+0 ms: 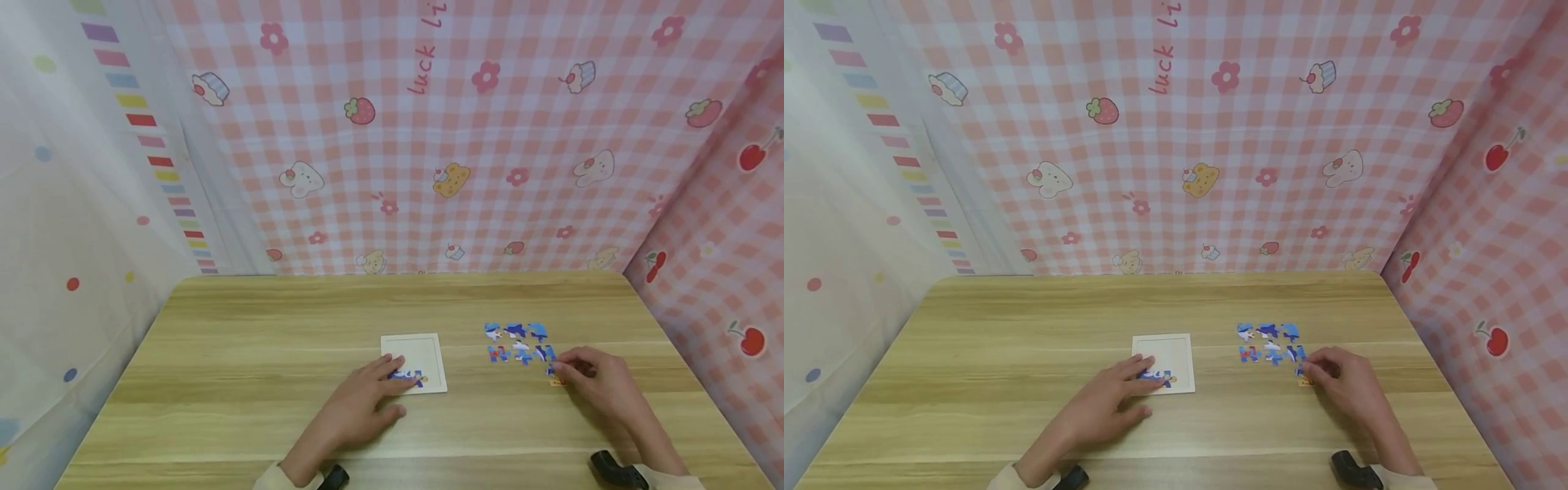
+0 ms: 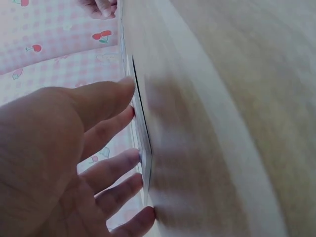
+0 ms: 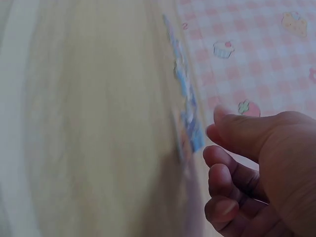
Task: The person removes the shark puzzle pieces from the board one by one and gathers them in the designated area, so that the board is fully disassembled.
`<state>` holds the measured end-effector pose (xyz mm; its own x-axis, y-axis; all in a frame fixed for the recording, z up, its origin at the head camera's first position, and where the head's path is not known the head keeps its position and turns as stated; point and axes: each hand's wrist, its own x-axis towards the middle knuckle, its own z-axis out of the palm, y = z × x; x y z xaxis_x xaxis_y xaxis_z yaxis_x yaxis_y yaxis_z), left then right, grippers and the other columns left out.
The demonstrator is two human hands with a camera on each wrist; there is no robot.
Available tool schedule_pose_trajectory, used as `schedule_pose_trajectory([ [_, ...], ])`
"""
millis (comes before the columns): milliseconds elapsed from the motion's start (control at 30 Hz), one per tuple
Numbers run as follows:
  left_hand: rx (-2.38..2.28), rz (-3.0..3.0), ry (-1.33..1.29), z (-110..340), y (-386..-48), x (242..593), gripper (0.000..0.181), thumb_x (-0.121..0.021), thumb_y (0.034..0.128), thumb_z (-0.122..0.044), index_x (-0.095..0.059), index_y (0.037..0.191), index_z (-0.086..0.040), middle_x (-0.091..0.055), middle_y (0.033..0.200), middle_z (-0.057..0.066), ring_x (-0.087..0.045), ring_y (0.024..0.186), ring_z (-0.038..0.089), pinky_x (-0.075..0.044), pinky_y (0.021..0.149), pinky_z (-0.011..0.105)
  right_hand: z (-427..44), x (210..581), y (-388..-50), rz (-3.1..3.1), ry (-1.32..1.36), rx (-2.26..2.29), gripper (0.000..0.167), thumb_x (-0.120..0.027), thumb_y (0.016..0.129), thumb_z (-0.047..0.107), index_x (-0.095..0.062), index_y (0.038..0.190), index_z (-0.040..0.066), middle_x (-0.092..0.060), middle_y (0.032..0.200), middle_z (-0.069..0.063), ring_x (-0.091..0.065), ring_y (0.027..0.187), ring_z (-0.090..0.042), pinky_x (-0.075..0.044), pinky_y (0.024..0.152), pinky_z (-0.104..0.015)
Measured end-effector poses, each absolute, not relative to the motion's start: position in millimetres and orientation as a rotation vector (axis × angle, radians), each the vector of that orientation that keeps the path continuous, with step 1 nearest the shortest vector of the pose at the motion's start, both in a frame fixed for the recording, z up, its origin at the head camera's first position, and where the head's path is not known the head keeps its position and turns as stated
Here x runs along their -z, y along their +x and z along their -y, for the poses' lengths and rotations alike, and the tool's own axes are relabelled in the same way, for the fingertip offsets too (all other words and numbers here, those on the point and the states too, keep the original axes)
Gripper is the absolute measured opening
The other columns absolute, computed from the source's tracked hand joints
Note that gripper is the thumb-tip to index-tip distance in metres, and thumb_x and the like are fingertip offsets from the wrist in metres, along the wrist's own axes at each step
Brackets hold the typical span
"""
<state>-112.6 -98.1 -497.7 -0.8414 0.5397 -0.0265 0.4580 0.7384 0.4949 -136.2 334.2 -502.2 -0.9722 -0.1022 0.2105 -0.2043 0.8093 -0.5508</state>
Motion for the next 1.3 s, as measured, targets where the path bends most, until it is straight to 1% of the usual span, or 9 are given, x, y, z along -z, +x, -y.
schedule_pose_trajectory([
  [233, -0.776, -2.839, 0.798, 97.3, -115.9, 501.8, 0.039, -0.068, 0.098, -0.033, -0.068, 0.136, -0.024, -0.05, 0.158, 0.004, -0.042, 0.15, 0.029, -0.037, 0.122, 0.053, -313.8, 490.3, -136.2, 2.787, 0.321, -0.908, 0.004, -0.078, 0.092, 0.019, -0.077, 0.093, 0.016, -0.067, 0.077, 0.008, -0.054, 0.067, 0.003, -0.046, 0.054, -0.02],
  [367, -0.802, -2.848, 0.781, 99.9, -119.3, 503.8, 0.04, -0.071, 0.0959, -0.03, -0.069, 0.134, -0.021, -0.049, 0.158, 0.008, -0.036, 0.153, 0.03, -0.034, 0.124, 0.052, -299.1, 488.6, -136.7, 2.754, 0.427, -0.936, 0.004, -0.079, 0.09, 0.013, -0.076, 0.092, 0.015, -0.065, 0.075, 0.009, -0.054, 0.066, 0.002, -0.048, 0.054, -0.02],
  [500, -0.809, -2.851, 0.764, 105.0, -121.9, 503.3, 0.044, -0.074, 0.0939, -0.028, -0.067, 0.136, -0.017, -0.044, 0.16, 0.013, -0.026, 0.157, 0.034, -0.03, 0.124, 0.057, -282.8, 489.1, -138.7, 2.716, 0.549, -0.968, 0.009, -0.08, 0.088, 0.009, -0.076, 0.091, 0.016, -0.062, 0.075, 0.012, -0.053, 0.066, 0.003, -0.049, 0.056, -0.019],
  [633, -0.799, -2.847, 0.771, 109.6, -124.0, 502.1, 0.042, -0.071, 0.0964, -0.023, -0.066, 0.138, -0.016, -0.043, 0.161, 0.014, -0.025, 0.157, 0.034, -0.031, 0.122, 0.062, -264.4, 487.0, -141.5, 2.709, 0.628, -1.011, 0.009, -0.079, 0.088, 0.007, -0.076, 0.09, 0.015, -0.061, 0.075, 0.013, -0.052, 0.067, 0.003, -0.049, 0.057, -0.019],
  [767, -0.781, -2.849, 0.77, 110.9, -125.3, 501.6, 0.039, -0.068, 0.0984, -0.02, -0.066, 0.137, -0.017, -0.044, 0.161, 0.013, -0.029, 0.156, 0.034, -0.034, 0.12, 0.064, -245.2, 485.8, -147.5, 2.726, 0.681, -1.032, 0.008, -0.077, 0.089, 0.004, -0.076, 0.093, 0.011, -0.062, 0.076, 0.012, -0.053, 0.068, 0.002, -0.05, 0.058, -0.019],
  [867, -0.759, -2.864, 0.778, 111.0, -125.1, 501.0, 0.039, -0.068, 0.0986, -0.021, -0.067, 0.137, -0.017, -0.046, 0.159, 0.012, -0.036, 0.153, 0.037, -0.036, 0.119, 0.064, -229.2, 485.4, -152.6, 2.75, 0.701, -1.057, 0.008, -0.074, 0.09, 0.003, -0.076, 0.096, 0.009, -0.063, 0.078, 0.01, -0.054, 0.07, 0.0, -0.052, 0.06, -0.019],
  [1000, -0.725, -2.901, 0.808, 110.2, -124.1, 499.9, 0.038, -0.068, 0.0984, -0.021, -0.068, 0.136, -0.017, -0.051, 0.156, 0.012, -0.044, 0.147, 0.038, -0.04, 0.118, 0.061, -207.2, 484.8, -157.6, 2.805, 0.697, -1.101, 0.009, -0.073, 0.092, 0.005, -0.075, 0.1, 0.009, -0.063, 0.081, 0.009, -0.055, 0.073, -0.002, -0.052, 0.063, -0.019],
  [1167, -0.693, -2.934, 0.822, 108.2, -123.6, 499.5, 0.037, -0.07, 0.0975, -0.021, -0.069, 0.134, -0.017, -0.054, 0.153, 0.012, -0.047, 0.145, 0.037, -0.043, 0.117, 0.057, -182.8, 484.5, -159.4, 2.86, 0.723, -1.175, 0.01, -0.073, 0.094, 0.009, -0.074, 0.104, 0.008, -0.066, 0.086, 0.006, -0.058, 0.078, -0.005, -0.054, 0.067, -0.02],
  [1300, -0.693, -2.952, 0.808, 106.2, -124.0, 501.4, 0.036, -0.071, 0.0969, -0.023, -0.07, 0.133, -0.018, -0.056, 0.152, 0.012, -0.049, 0.144, 0.036, -0.044, 0.115, 0.057, -166.1, 485.2, -159.7, 2.878, 0.753, -1.214, 0.011, -0.073, 0.094, 0.011, -0.073, 0.105, 0.008, -0.067, 0.088, 0.004, -0.059, 0.08, -0.006, -0.055, 0.069, -0.021],
])
